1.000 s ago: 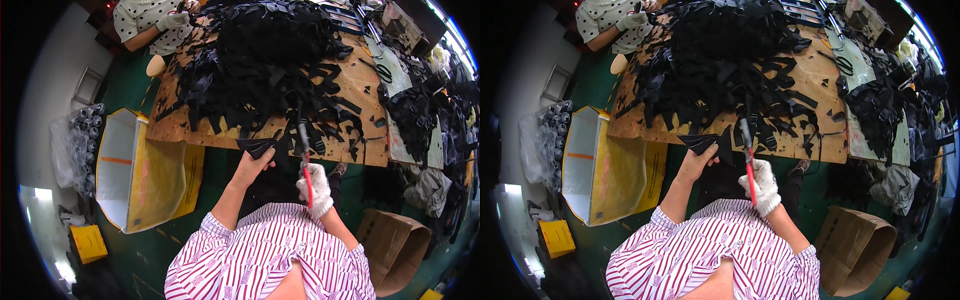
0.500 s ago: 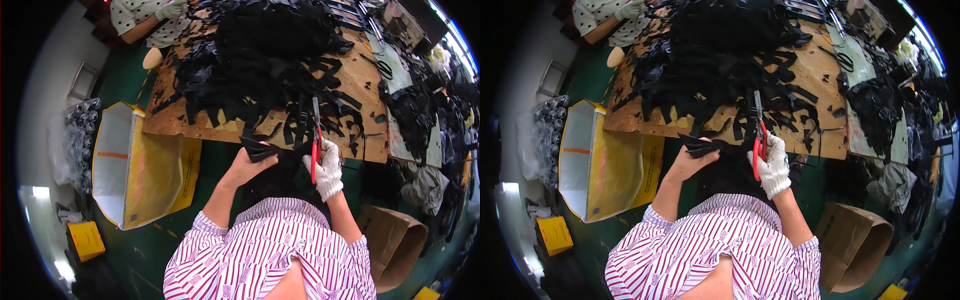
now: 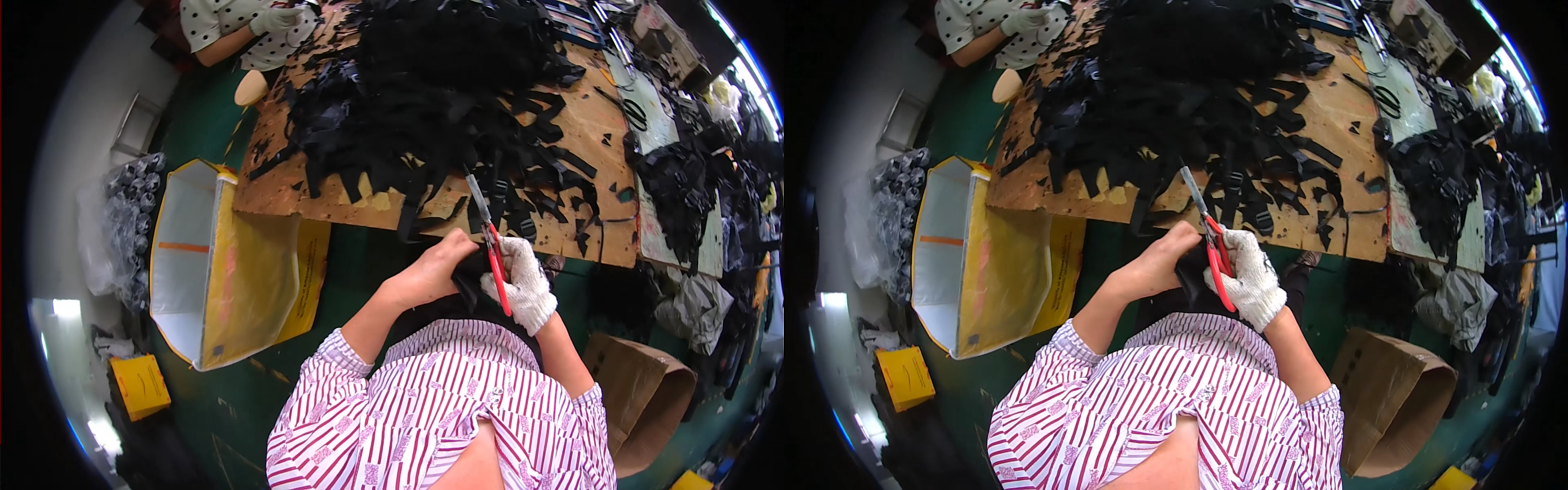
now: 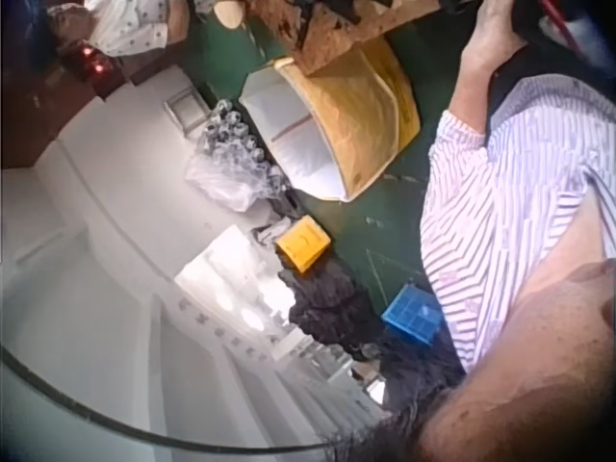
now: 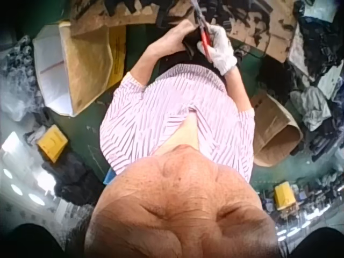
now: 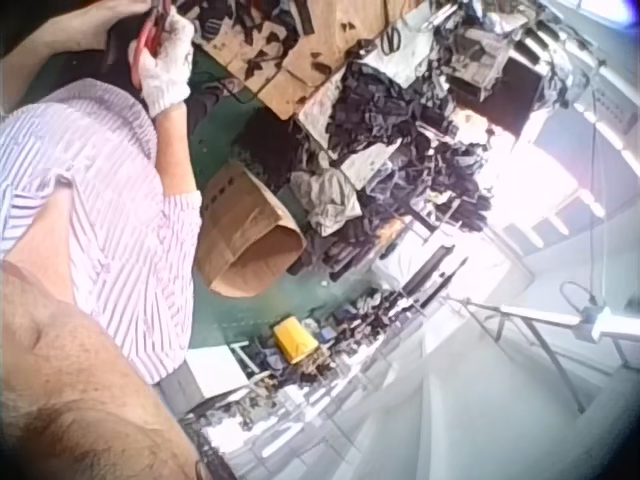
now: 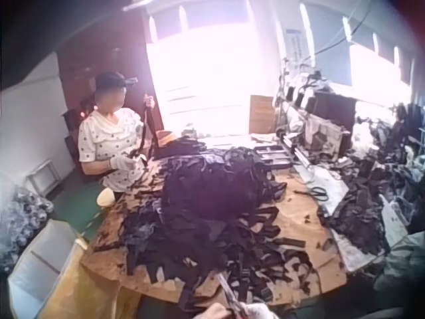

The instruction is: The person uses red-handled scissors to cut black fabric strips into smaller pieces. They repeatedly pick up strips from a pile on the table, cut them, and place the cut pieces back onto the table.

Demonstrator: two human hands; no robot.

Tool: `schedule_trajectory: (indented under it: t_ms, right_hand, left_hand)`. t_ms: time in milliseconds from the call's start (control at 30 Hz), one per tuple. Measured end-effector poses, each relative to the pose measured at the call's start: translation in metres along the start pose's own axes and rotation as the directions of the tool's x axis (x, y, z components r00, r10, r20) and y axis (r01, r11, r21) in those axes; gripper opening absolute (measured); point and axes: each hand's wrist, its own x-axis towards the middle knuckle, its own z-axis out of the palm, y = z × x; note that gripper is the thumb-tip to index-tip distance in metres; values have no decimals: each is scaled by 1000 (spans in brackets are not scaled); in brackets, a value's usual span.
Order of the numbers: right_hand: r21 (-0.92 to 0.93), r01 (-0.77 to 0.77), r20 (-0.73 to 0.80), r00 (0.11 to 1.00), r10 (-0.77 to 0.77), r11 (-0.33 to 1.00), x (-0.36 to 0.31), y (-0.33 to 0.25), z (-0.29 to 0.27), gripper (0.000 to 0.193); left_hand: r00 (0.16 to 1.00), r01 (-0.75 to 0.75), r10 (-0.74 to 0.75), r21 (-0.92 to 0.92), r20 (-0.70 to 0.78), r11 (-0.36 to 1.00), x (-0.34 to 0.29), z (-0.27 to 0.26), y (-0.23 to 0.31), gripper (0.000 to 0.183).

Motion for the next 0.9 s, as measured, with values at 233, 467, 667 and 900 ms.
schedule_trajectory:
  t_ms: [233,467,667,900]
  right_hand:
    - [244,-73,-114,988,103,967,-1,-7,2,55]
    - [250,-117,-215,961,173,961,-6,-3,-4,49]
    - [232,-167,-189,959,213,958,-13,3,-1,49]
    - [258,-131,-225,955,192,957,-20,10,1,49]
  left_hand:
    - [970,-5,-138,-578,-202,816,-12,-4,-1,21]
    - [790,-476,-35,-648,-612,595,-35,-77,-2,26]
    - [623,-348,-60,-345,-780,872,-51,-119,8,27]
    - [312,-680,-6,-227,-950,697,-93,-175,21,28]
